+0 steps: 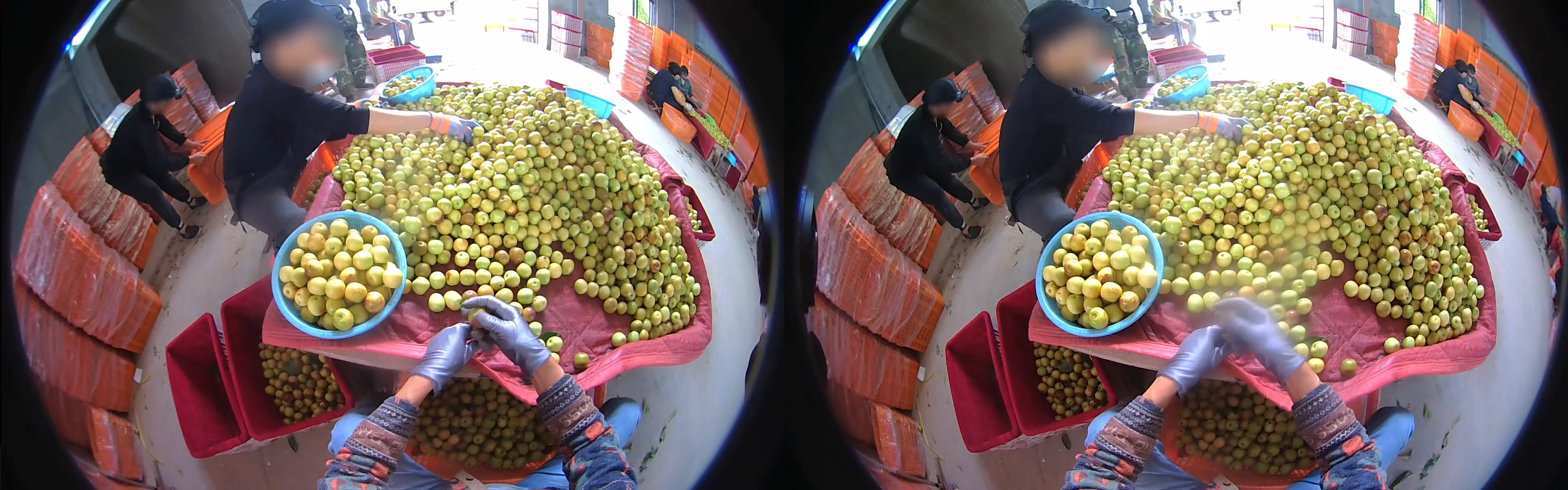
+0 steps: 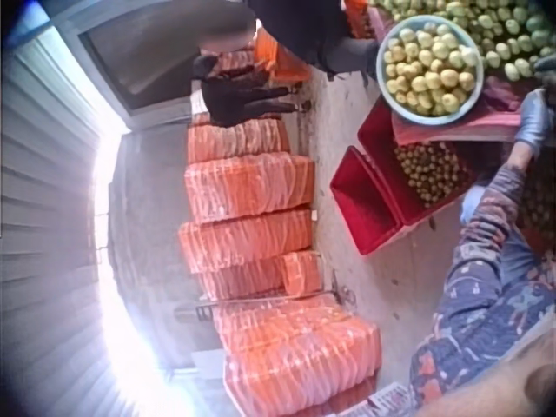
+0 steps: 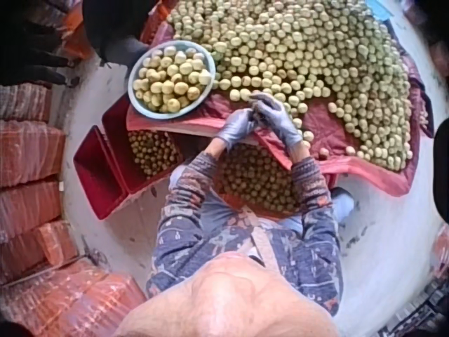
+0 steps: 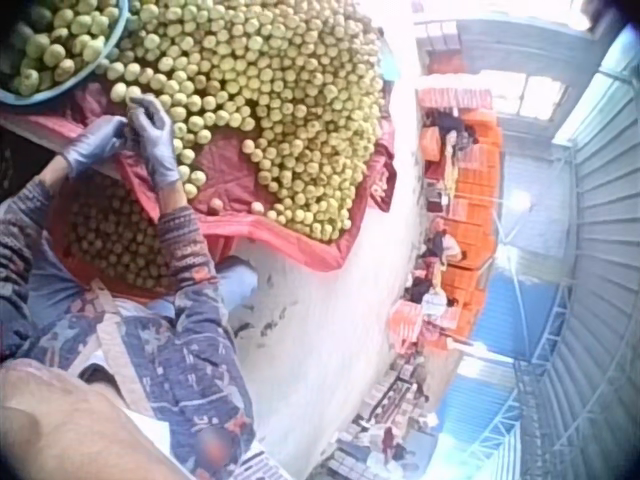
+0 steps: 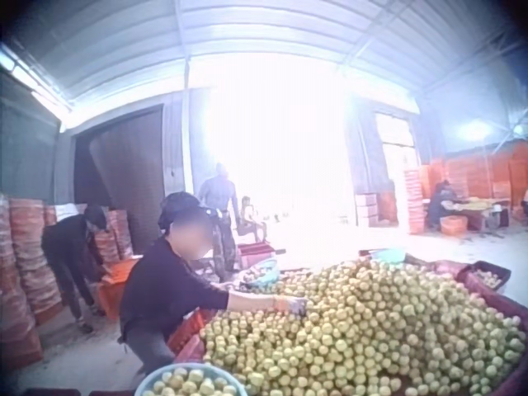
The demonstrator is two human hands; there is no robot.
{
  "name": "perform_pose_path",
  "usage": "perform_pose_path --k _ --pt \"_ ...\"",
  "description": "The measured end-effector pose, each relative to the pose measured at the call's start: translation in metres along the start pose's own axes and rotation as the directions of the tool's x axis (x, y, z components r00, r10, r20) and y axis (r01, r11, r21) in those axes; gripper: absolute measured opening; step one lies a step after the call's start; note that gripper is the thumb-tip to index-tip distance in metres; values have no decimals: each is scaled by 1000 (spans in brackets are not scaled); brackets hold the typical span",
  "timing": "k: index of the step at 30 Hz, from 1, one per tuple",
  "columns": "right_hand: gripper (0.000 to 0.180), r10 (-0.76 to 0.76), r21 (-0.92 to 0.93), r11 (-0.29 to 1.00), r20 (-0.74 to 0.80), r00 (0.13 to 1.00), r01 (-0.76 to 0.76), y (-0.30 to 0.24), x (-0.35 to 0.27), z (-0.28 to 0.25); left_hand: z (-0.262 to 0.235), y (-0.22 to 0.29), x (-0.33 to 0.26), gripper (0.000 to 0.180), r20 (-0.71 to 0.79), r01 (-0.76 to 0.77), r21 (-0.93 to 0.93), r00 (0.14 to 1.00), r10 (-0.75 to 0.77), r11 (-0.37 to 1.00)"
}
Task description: The person sits at a large pile of green fruit and repeatedly picks individual pieces, briefly turns them over, and places them into a blue bowl or a red crate. The person wears gloves and works continuously, moving fruit from the central pile into separate containers.
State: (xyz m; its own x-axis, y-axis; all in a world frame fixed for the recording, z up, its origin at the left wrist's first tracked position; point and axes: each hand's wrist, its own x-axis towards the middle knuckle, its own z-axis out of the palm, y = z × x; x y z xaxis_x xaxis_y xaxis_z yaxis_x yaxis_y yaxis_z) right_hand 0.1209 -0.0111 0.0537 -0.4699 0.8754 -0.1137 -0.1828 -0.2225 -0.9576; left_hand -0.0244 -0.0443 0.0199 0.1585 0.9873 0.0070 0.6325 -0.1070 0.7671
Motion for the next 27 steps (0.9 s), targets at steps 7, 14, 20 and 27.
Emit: perform_pose_path --k 7,14,20,27 --pt "24 81 -25 996 54 995 -80 -2 1 -10 3 -9 3 17 76 26 20 997 -28 999" --pt "34 141 11 990 -81 987 -140 14 13 -16 4 -9 3 21 43 26 29 999 -27 999" --pt "22 13 -186 983 73 997 1 -3 37 7 -1 -10 1 27 -13 -23 50 1000 24 999" --pt "39 -536 -483 614 325 779 624 -1 104 93 58 -87 5 31 -139 -152 350 967 212 924"
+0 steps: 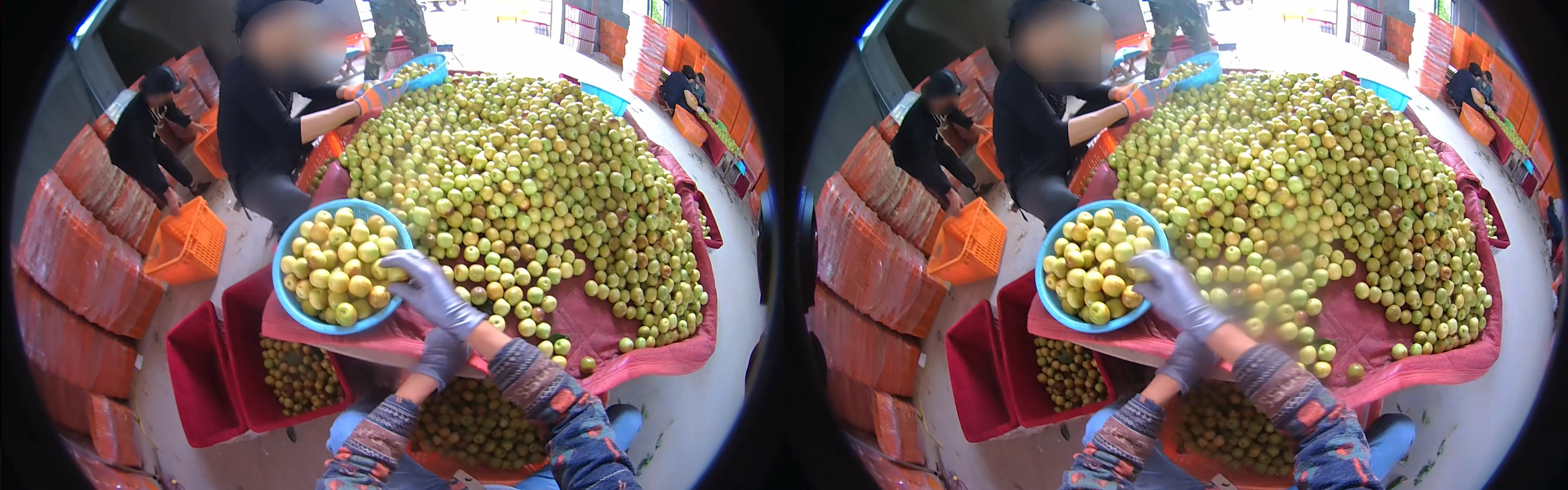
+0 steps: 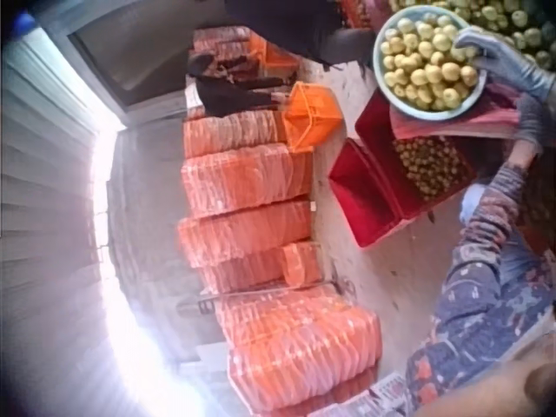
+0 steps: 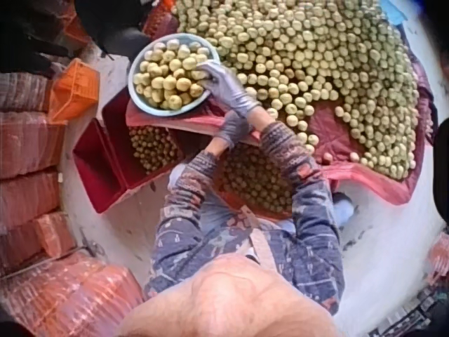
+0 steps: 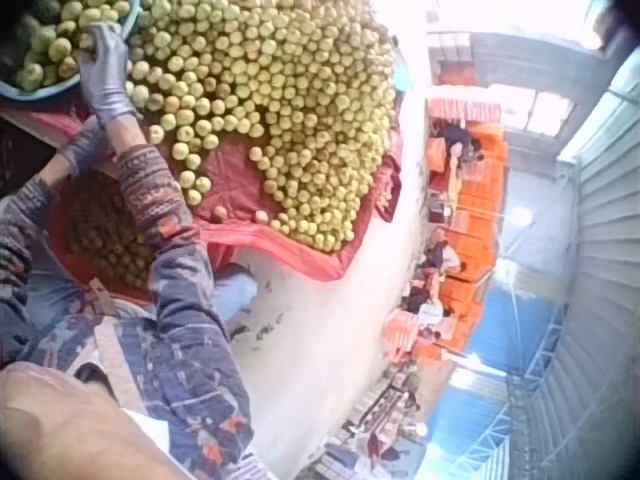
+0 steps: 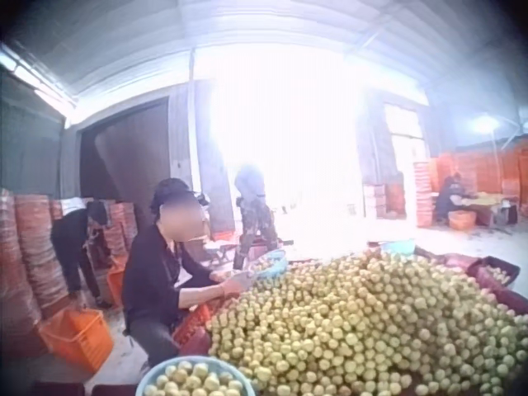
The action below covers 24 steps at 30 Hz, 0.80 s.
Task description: The person sits at a large pile of green fruit and repeatedly picks individual pieces, briefly turns them over, and places them into a blue bowl or a red crate. The person wears gloves and works continuously, moving fruit from the central pile into separate containers.
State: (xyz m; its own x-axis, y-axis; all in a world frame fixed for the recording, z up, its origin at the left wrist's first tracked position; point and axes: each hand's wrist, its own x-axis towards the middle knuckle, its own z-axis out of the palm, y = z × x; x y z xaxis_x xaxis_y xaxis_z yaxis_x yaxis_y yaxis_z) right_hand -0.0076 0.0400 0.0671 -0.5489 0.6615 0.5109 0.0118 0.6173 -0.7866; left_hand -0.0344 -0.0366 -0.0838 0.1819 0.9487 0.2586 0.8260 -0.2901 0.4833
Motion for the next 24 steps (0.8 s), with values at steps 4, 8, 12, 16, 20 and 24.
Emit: perform_pose_path --k 4,8,12,16,20,24 --pt "45 -54 -634 742 268 962 218 0 23 34 21 -24 -2 42 -137 61 -77 988 -71 995" --pt "65 -28 -574 814 112 993 87 8 5 13 -32 -5 11 48 -58 91 -43 994 -94 995" --pt "61 68 -719 678 -146 987 -153 53 -45 -67 -79 36 32 82 -38 252 120 968 -249 960" --pt "56 333 -849 310 -325 885 -428 85 -107 -149 -65 30 54 89 -68 379 162 926 -372 911" --pt "45 371 -705 603 -168 913 -375 89 -153 -178 -48 24 69 83 -122 282 151 956 -266 947" --pt "23 574 57 818 -160 803 -573 48 -161 -198 -49 25 72 72 60 226 -155 974 -219 962"
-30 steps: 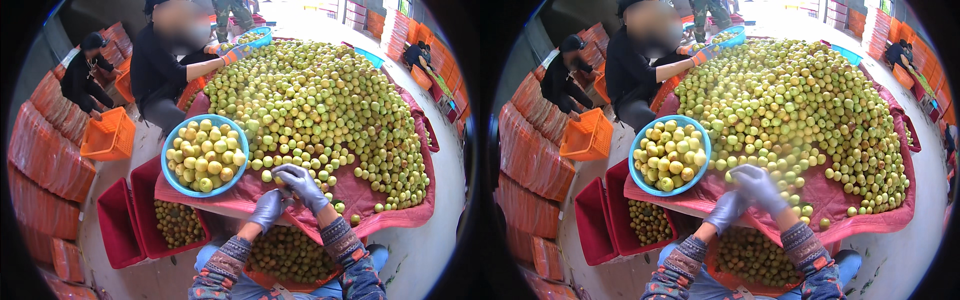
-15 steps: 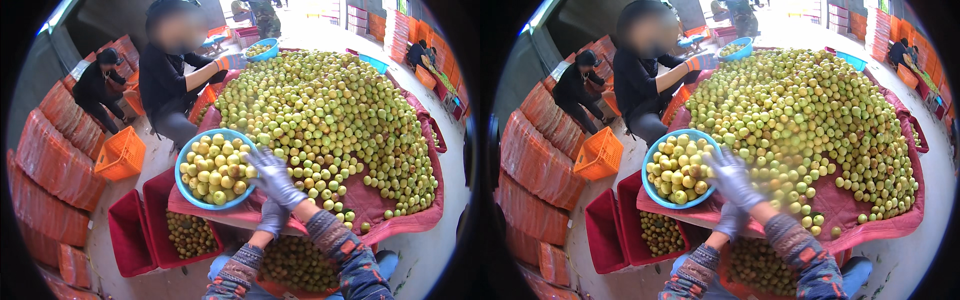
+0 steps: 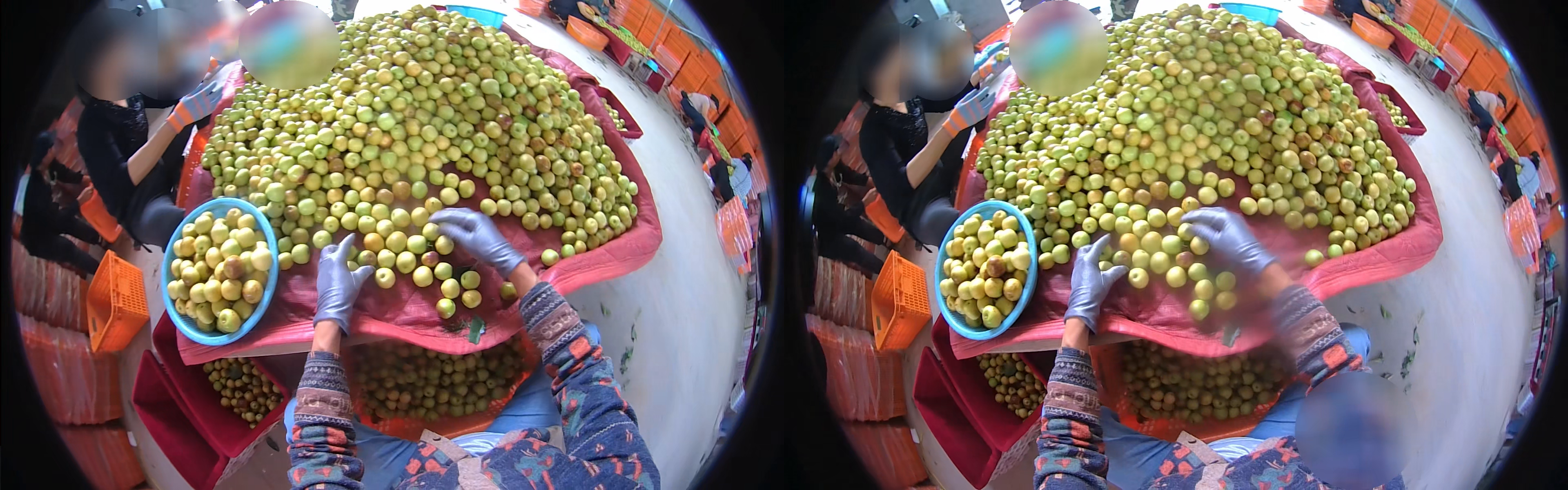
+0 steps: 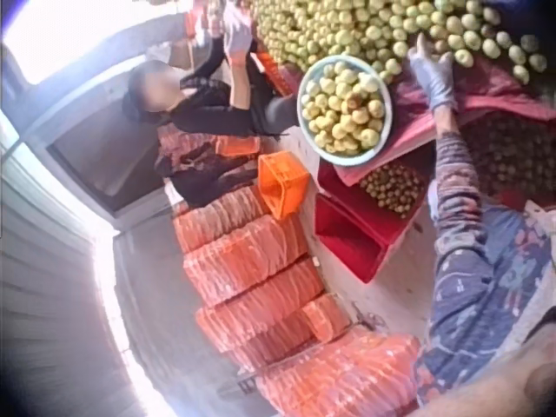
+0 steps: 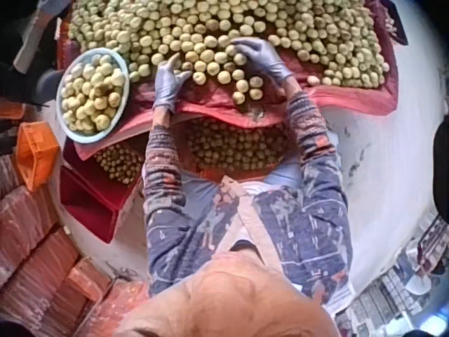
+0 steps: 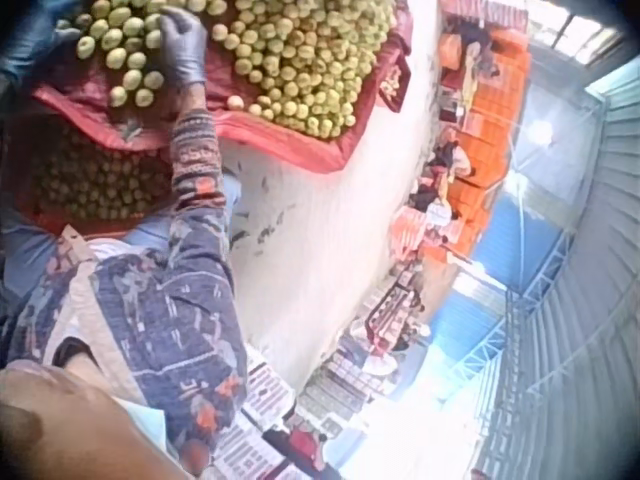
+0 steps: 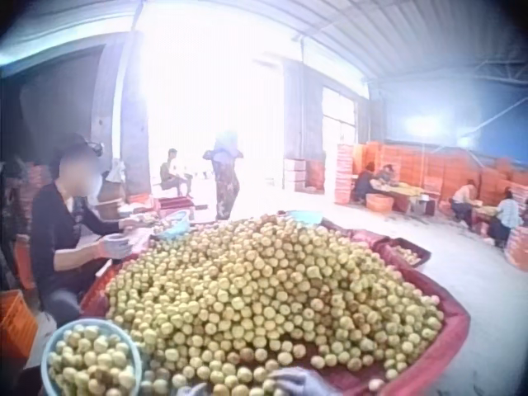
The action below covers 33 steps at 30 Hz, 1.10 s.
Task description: The person sits at a large pile of green fruit and repeatedly picks individual pieces, briefly turns them over, and places them into a blue bowl or a red crate. The person wears gloves and works continuously, moving fruit from the central pile into separate containers.
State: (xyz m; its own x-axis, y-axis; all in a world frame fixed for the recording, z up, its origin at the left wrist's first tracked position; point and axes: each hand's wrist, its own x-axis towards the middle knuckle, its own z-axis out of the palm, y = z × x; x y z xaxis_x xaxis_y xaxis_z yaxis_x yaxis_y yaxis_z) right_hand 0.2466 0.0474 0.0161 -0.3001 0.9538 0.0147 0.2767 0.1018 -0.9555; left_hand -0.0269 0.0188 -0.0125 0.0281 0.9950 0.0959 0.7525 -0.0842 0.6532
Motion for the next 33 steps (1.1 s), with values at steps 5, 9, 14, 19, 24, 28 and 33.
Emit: perform_pose_path --k 5,9,14,19,24,28,33 --pt "23 55 -183 978 -232 971 -99 27 -25 -42 15 13 -2 83 205 -13 -290 976 75 957" --pt "31 263 208 943 11 965 -260 25 -49 -30 4 25 -7 86 395 103 -417 915 78 903" --pt "33 127 -250 953 -183 975 -171 19 -86 -33 -22 21 -13 80 496 135 -215 868 -11 967" --pt "46 -68 -604 797 -136 988 -29 23 -113 -28 -14 27 -18 81 521 111 -177 854 -3 978" --pt "43 -116 -755 656 -112 987 -9 17 -90 -8 -4 17 -20 78 416 -72 -165 899 136 984" --pt "15 -201 -740 667 -65 977 88 29 -73 -11 -9 36 -15 74 470 131 -188 882 -28 973" --pt "7 -156 -517 855 -214 964 24 7 -106 -25 -5 11 -14 48 239 56 -102 970 -30 993"
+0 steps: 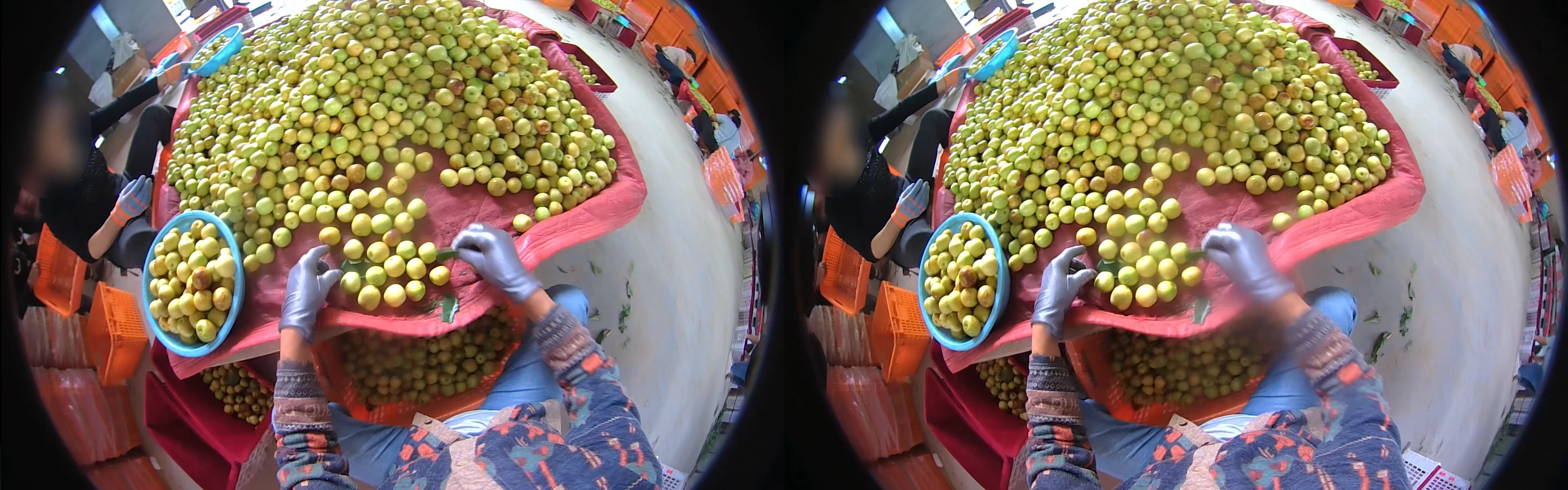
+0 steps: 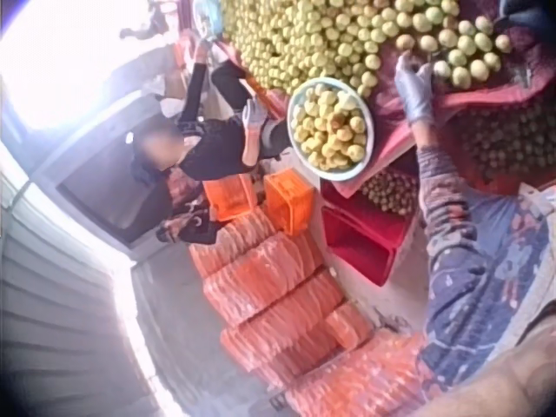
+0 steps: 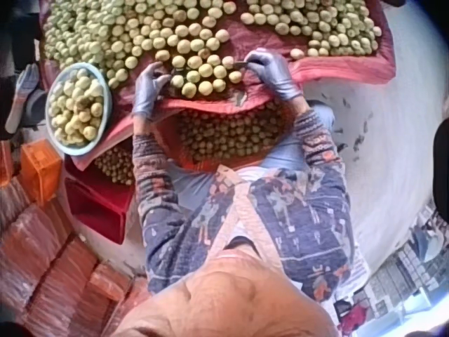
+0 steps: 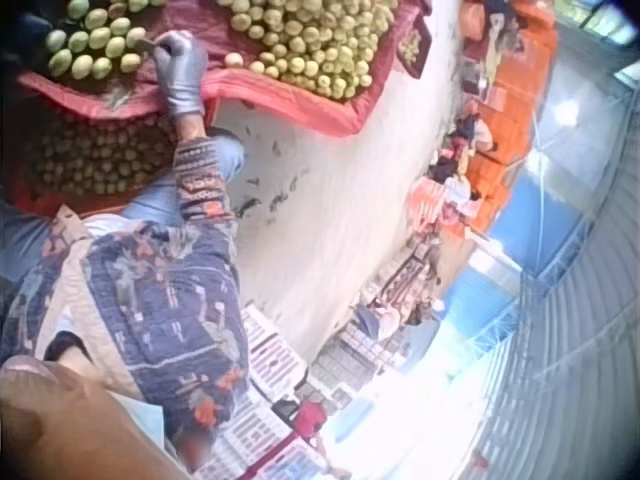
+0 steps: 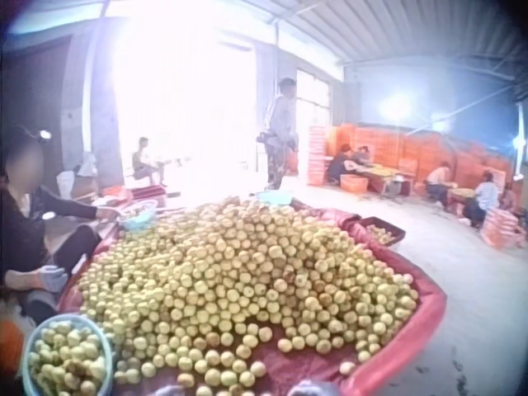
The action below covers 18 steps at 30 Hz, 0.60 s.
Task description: The person sits at a large pile of green fruit and repeatedly picks individual pieces, briefly turns them over, and places them into a blue bowl or a red crate. The person wears gloves and works continuously, moving fruit from the central pile into separate containers.
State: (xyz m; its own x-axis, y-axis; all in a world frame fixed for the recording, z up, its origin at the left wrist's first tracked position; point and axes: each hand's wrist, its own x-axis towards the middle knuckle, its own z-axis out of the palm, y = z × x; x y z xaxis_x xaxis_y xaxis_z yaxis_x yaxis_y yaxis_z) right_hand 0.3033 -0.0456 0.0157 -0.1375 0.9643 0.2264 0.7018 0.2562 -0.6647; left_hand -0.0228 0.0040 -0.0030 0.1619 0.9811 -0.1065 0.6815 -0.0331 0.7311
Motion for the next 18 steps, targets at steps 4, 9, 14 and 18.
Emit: perform_pose_path --k 4,9,14,18 --pt "9 -101 82 994 373 922 75 -32 -36 -11 4 -6 4 42 -33 -48 58 998 50 997" --pt "10 -65 -190 971 378 923 146 -44 -47 19 25 21 -1 40 -10 -111 143 994 113 984" --pt "10 -59 -63 994 351 934 86 -38 -44 28 34 22 2 24 58 -1 106 998 -5 994" --pt "8 -16 175 984 232 973 -26 -47 -31 34 36 23 3 13 0 -12 53 1000 12 999"
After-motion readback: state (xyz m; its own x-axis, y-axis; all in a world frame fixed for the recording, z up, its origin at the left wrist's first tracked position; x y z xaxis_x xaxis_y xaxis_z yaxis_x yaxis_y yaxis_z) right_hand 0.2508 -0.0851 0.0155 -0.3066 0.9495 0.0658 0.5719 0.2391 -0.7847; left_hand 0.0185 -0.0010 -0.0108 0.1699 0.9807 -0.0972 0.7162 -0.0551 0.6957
